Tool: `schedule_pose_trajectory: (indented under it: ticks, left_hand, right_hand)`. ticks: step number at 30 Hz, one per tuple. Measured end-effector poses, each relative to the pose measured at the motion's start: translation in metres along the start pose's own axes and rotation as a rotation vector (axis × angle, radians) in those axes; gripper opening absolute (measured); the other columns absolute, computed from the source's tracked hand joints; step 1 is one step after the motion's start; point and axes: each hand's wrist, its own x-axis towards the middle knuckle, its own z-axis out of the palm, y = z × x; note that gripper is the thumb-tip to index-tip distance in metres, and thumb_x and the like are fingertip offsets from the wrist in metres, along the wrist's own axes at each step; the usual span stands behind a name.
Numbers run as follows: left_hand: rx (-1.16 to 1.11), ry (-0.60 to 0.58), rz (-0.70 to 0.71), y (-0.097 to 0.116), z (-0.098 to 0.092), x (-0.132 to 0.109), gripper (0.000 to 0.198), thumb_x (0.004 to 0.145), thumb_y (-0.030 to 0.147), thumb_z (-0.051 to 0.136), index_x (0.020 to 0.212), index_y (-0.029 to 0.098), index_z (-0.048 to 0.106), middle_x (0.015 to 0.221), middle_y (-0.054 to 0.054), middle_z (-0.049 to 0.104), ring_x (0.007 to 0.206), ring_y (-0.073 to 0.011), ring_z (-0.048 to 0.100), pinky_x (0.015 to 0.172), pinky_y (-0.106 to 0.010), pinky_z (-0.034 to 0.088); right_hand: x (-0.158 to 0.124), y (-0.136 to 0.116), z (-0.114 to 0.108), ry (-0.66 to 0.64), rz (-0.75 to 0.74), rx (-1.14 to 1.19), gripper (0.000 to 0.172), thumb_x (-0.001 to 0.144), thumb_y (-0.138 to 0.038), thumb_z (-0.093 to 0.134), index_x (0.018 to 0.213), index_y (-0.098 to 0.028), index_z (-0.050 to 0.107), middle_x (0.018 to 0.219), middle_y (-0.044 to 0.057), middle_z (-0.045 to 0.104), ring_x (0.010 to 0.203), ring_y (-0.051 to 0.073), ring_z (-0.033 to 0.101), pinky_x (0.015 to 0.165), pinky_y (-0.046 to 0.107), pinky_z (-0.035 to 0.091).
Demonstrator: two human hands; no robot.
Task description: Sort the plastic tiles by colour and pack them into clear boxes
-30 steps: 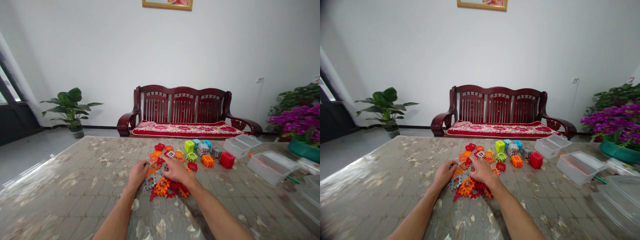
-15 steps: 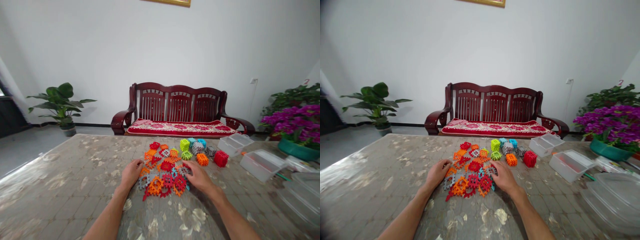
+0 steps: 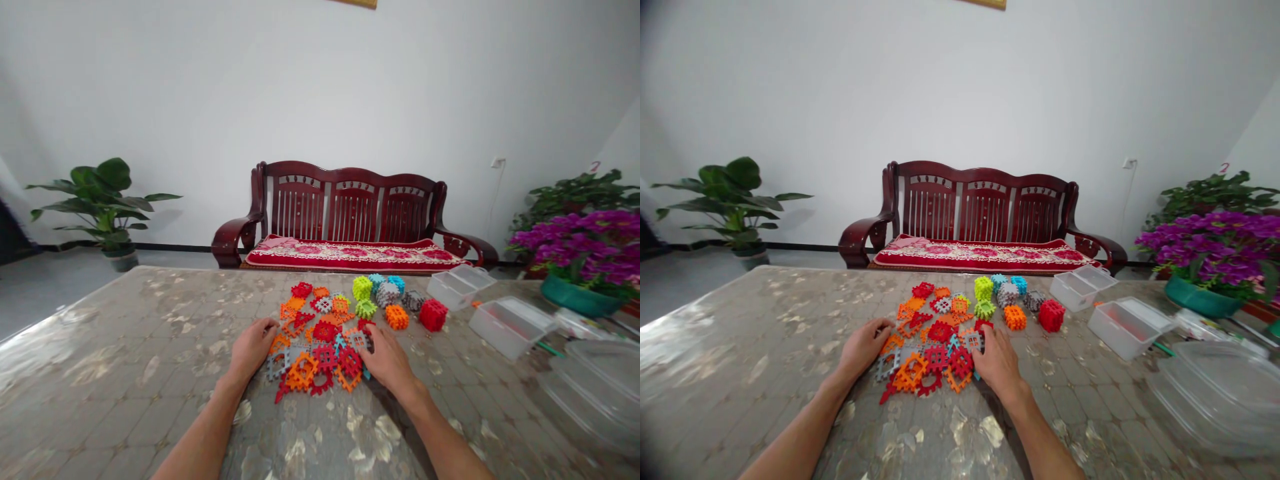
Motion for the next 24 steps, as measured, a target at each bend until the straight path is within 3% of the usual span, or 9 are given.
schedule_pose_trajectory:
  ticks: [7, 14, 18, 24]
  left_hand:
    - [0.0, -0.006, 0.014, -0.003, 0.002, 0.001, 0.029, 0.092, 0.033, 0.044, 0.098, 0.025, 0.071, 0.107, -0.003, 0.075, 0.095, -0.0194, 0.069, 0.077, -0.024, 0.045]
    - [0.006, 0.021, 0.02, -0.008, 0.005, 0.003, 0.028, 0.09, 0.035, 0.045, 0.097, 0.027, 0.071, 0.104, -0.002, 0.076, 0.092, -0.0189, 0.069, 0.074, -0.023, 0.045]
    - [-0.003, 0.02, 0.026, -0.007, 0.004, 0.003, 0.029, 0.09, 0.035, 0.045, 0.096, 0.027, 0.071, 0.104, -0.002, 0.076, 0.092, -0.0185, 0.069, 0.074, -0.023, 0.045]
    - [0.013, 0.003, 0.018, -0.006, 0.002, 0.003, 0.029, 0.091, 0.035, 0.044, 0.097, 0.027, 0.072, 0.103, -0.002, 0.076, 0.092, -0.0183, 0.07, 0.073, -0.022, 0.045]
  right_hand:
    - [0.002, -0.006, -0.003, -0.045, 0.048, 0.042, 0.045, 0.077, -0.016, 0.057, 0.121, -0.021, 0.063, 0.106, 0.007, 0.07, 0.1, 0.021, 0.064, 0.088, 0.029, 0.045]
    - [0.004, 0.002, 0.008, 0.085, 0.059, 0.334, 0.046, 0.067, -0.012, 0.057, 0.11, -0.019, 0.071, 0.095, 0.005, 0.069, 0.083, 0.018, 0.064, 0.077, 0.027, 0.051]
    - [0.01, 0.018, 0.005, 0.18, 0.102, 0.496, 0.033, 0.071, -0.025, 0.056, 0.097, -0.018, 0.075, 0.082, 0.004, 0.07, 0.076, 0.02, 0.064, 0.074, 0.03, 0.052]
    - [0.017, 0.061, -0.016, 0.2, 0.255, 0.471, 0.038, 0.071, -0.031, 0.053, 0.099, -0.015, 0.074, 0.086, 0.007, 0.075, 0.079, 0.024, 0.068, 0.075, 0.034, 0.053]
